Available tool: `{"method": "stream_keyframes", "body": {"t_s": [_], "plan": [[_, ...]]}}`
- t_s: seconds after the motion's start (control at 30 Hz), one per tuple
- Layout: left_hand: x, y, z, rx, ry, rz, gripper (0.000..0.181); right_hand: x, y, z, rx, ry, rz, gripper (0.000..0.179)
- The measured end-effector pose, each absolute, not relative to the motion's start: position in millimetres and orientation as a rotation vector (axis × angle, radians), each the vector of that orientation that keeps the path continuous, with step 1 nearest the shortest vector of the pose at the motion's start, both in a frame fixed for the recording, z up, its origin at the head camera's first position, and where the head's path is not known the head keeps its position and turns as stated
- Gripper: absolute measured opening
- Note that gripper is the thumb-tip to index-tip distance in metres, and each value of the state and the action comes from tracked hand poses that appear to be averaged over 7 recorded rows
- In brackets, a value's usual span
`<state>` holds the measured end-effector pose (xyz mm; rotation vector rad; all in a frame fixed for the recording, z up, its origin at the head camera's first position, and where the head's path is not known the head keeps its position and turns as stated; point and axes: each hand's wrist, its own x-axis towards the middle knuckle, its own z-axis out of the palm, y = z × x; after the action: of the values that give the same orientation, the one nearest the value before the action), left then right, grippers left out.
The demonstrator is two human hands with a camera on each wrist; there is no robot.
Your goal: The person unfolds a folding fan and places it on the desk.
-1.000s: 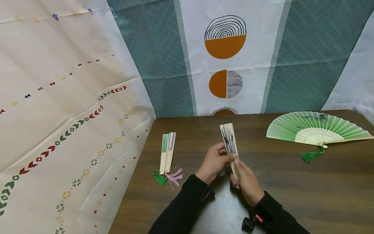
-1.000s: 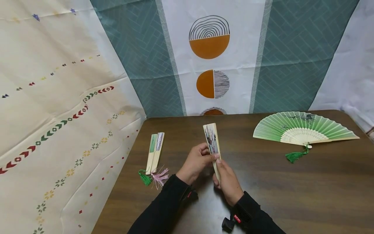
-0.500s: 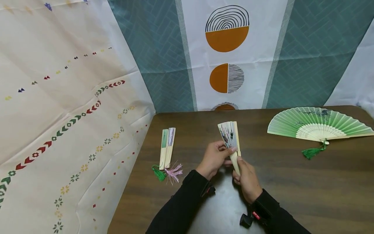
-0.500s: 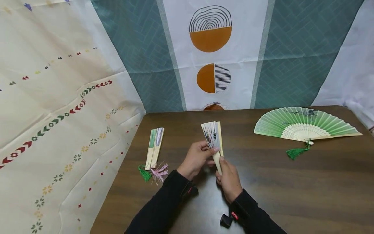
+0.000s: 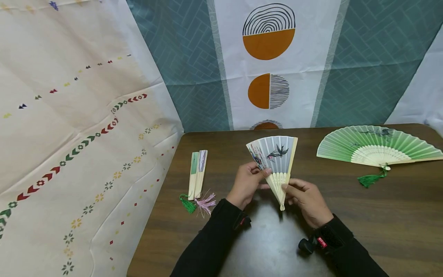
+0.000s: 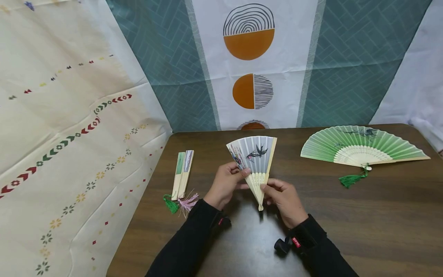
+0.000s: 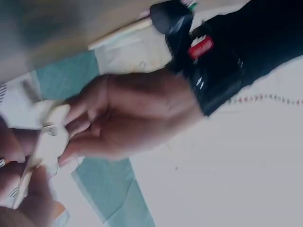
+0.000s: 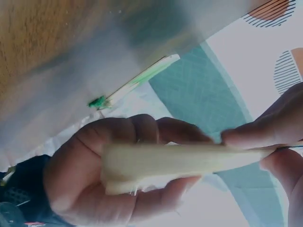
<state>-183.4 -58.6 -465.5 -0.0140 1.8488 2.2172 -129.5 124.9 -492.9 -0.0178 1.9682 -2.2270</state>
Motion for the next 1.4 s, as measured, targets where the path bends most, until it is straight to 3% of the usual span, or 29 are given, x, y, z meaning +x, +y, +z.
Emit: {"method": "stream_keyframes", "body": {"t_s": [0.17, 0.4, 0.7, 0.93, 1.17, 1.4], "plan": [[-181.7, -58.0, -463.4, 0.038, 1.917, 2.131, 0.010, -137.2, 136.6, -490.2, -0.220, 1.975, -1.989, 0.033], [-181.0, -55.1, -466.2, 0.047, 1.929, 2.136, 0.007, -136.1, 140.0, -489.3, -0.208, 2.000, -1.925, 0.038], [-182.1, -60.1, -463.1, 0.004, 1.867, 2.254, 0.009, -132.5, 136.3, -492.3, -0.056, 1.844, -2.162, 0.012], [-181.0, -59.6, -456.1, 0.034, 1.885, 2.262, 0.013, -135.3, 146.5, -488.6, -0.105, 1.619, -2.226, 0.017], [-181.5, -59.6, -458.1, 0.029, 1.922, 2.225, 0.013, -141.9, 157.1, -488.8, -0.254, 1.888, -1.973, 0.016], [-183.9, -59.8, -464.6, -0.025, 1.889, 2.248, 0.017, -141.2, 150.6, -494.6, -0.191, 1.993, -2.033, 0.020]]}}
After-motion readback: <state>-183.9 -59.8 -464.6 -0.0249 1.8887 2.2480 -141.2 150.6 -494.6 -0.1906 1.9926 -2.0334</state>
